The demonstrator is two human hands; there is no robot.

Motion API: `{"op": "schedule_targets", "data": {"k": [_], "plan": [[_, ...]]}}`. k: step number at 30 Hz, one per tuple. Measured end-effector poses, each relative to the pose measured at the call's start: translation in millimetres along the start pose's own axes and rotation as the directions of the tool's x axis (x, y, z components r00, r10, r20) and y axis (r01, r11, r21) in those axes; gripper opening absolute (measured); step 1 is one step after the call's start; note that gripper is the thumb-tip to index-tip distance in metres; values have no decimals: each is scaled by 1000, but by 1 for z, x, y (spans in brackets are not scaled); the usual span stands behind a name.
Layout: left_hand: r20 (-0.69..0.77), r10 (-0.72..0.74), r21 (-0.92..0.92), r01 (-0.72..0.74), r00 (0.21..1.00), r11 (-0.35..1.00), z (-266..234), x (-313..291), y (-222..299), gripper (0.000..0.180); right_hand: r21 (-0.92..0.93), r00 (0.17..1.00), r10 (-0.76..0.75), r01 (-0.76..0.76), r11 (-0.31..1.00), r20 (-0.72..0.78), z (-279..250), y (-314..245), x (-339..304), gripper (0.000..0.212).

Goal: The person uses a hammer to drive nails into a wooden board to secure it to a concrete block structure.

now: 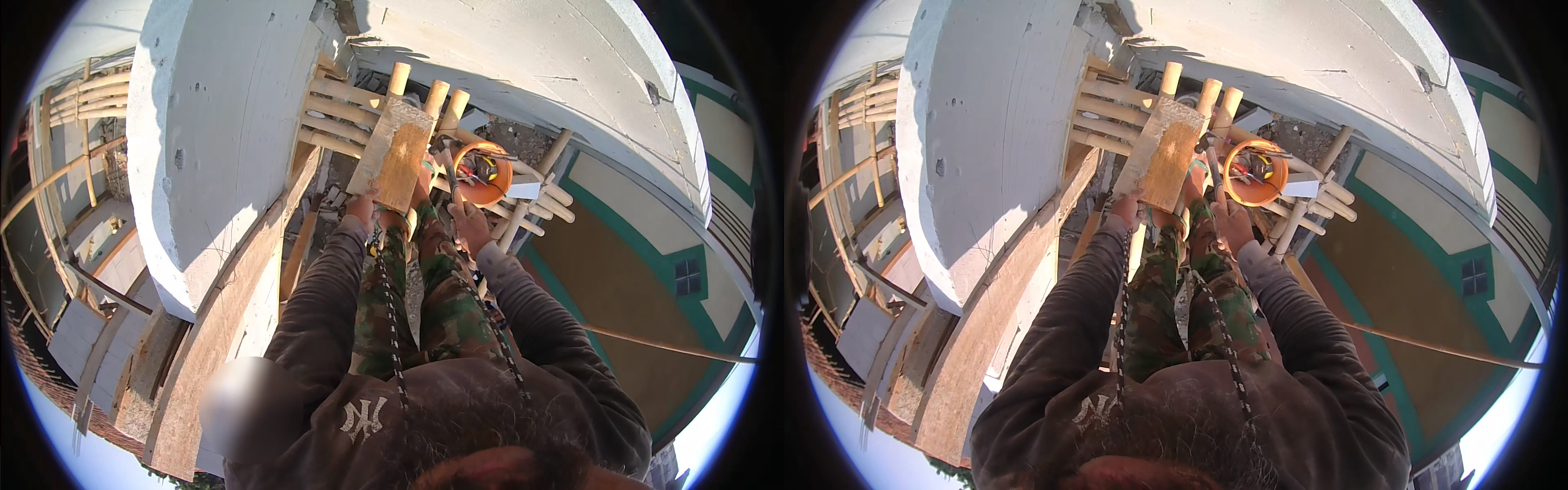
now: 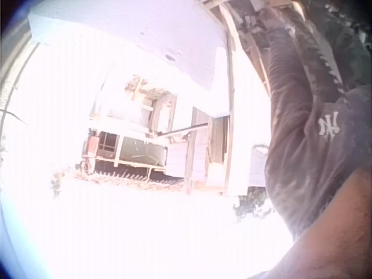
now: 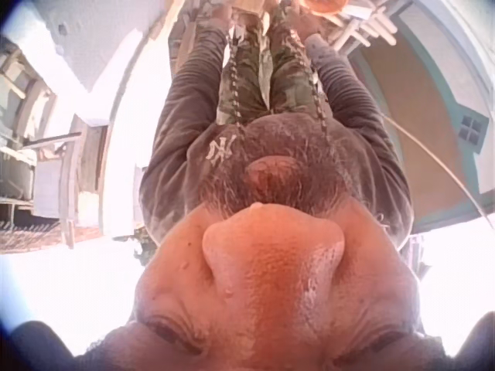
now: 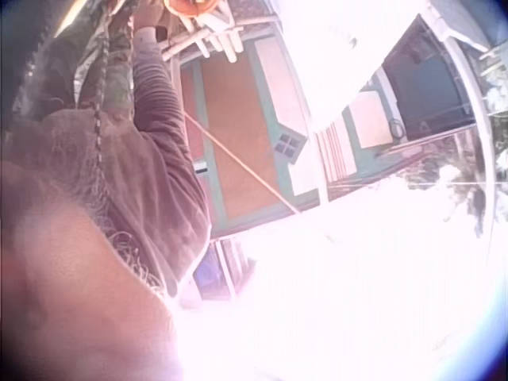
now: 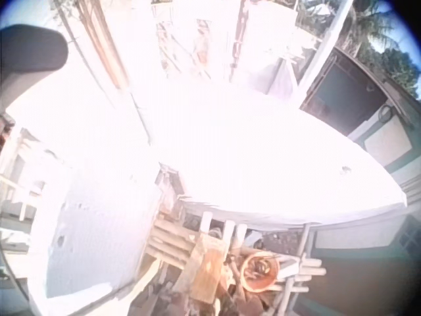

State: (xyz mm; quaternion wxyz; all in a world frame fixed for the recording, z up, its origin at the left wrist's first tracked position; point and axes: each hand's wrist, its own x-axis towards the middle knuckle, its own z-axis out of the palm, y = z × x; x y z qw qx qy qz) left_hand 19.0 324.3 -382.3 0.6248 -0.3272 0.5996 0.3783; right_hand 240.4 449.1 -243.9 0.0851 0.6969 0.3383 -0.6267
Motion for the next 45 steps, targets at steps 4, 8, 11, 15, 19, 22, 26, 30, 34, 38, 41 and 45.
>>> {"op": "schedule_targets", "data": {"k": [4, 8, 11, 15, 19, 22, 26, 30, 34, 38, 41, 45], "plan": [[210, 74, -96, -55, 975, 994, -19, 52, -43, 12, -138, 974, -157, 136, 981, -161, 39, 45, 75, 30], [300, -6, -210, 73, 954, 975, -12, 54, -75, 10, 103, 931, -286, 315, 944, -226, 67, 90, 144, 26], [314, -1, -232, 77, 949, 970, -17, 62, -85, 21, 157, 954, -206, 242, 957, -217, 76, 101, 167, 25], [302, 72, -84, -48, 951, 995, -30, 71, -58, 33, 257, 933, -231, 303, 918, -276, 80, 97, 162, 23], [342, 180, 168, -249, 922, 954, -24, 92, -14, 50, 119, 904, -344, 382, 916, -252, 83, 107, 190, 22], [213, 272, 689, -342, 938, 639, 0, 109, 8, 59, 144, 920, -294, 338, 930, -258, 93, 109, 213, 24], [210, 438, 898, -349, 874, 266, 21, 116, 13, 68, -85, 904, -321, 310, 947, -282, 97, 118, 231, 36], [118, 324, 929, -219, 939, 297, 29, 109, 20, 77, -398, 845, -431, 294, 869, -317, 100, 113, 224, 51], [94, 416, 965, -185, 904, 185, 18, 126, 6, 81, -448, 897, -344, 195, 872, -279, 92, 81, 195, 51], [101, 428, 968, -187, 898, 165, 25, 126, 8, 78, -542, 897, -427, 304, 783, -113, 61, 108, 215, 52], [124, 347, 945, -217, 929, 243, 19, 132, 19, 77, -634, 877, -477, 340, 694, -53, 54, 120, 237, 52], [111, 376, 961, -196, 920, 197, 13, 145, 14, 78, -728, 816, -573, 437, 529, 73, 52, 111, 234, 48]]}}
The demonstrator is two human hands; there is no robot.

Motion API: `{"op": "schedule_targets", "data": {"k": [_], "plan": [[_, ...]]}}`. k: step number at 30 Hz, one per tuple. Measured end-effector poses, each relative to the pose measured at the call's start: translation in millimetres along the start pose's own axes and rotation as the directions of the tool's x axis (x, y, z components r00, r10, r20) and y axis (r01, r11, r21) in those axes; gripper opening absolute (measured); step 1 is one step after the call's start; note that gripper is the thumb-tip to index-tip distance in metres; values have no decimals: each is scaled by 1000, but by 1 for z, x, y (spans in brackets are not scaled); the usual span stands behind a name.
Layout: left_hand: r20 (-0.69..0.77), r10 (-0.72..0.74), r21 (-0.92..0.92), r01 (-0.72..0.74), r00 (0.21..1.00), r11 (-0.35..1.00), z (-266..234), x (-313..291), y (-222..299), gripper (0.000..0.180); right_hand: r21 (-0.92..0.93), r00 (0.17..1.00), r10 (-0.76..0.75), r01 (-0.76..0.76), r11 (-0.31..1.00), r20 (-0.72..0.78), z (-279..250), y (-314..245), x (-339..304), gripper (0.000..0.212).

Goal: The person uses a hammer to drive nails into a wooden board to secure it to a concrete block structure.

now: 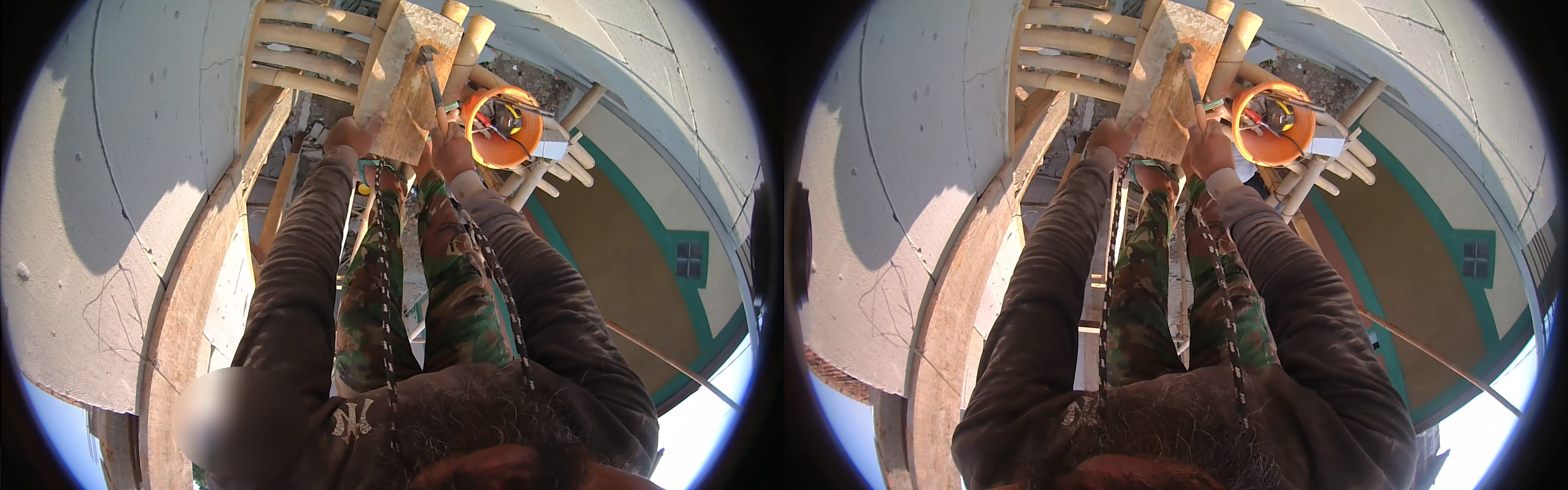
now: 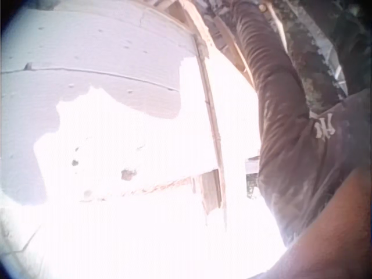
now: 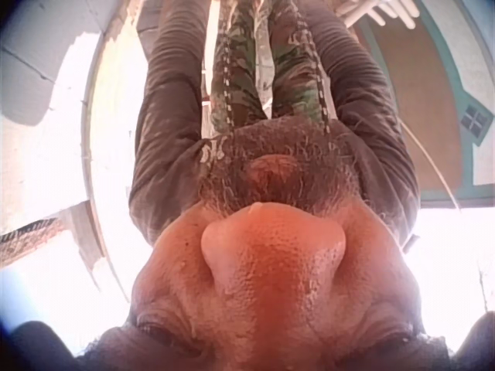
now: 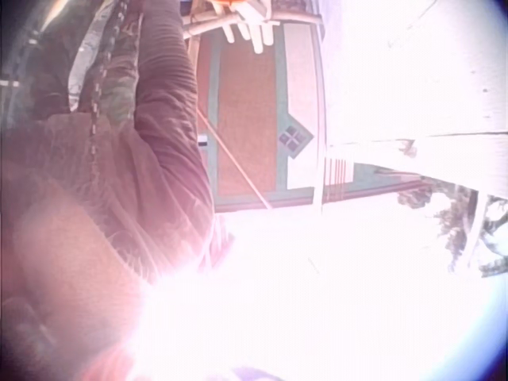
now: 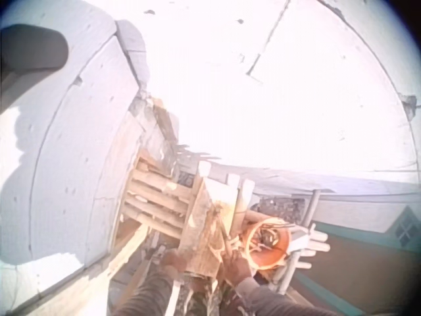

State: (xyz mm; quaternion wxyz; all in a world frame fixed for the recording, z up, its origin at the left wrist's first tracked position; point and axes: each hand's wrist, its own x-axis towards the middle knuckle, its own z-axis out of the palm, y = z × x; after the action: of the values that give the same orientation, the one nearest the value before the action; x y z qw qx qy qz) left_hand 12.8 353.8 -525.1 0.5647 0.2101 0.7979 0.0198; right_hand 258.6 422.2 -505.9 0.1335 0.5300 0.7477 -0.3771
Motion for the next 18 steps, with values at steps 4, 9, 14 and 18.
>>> {"op": "schedule_targets", "data": {"k": [4, 9, 14, 18], "plan": [[-17, -9, -45, 8, 1000, 999, 8, 10, -14, 79, 304, 965, 159, -90, 948, -211, -72, -80, -9, 43], [29, -55, 71, 53, 998, 996, 0, 1, -1, 84, -277, 989, -136, 146, 950, 56, -38, -30, 2, 39], [51, -19, 144, 12, 998, 989, 4, 19, -30, 91, -102, 954, 247, -232, 967, 169, 12, -1, 2, 25], [-13, -15, 204, 17, 1000, 979, 14, 15, -24, 93, 25, 991, 128, -129, 991, 37, 26, 36, -1, 43]]}}
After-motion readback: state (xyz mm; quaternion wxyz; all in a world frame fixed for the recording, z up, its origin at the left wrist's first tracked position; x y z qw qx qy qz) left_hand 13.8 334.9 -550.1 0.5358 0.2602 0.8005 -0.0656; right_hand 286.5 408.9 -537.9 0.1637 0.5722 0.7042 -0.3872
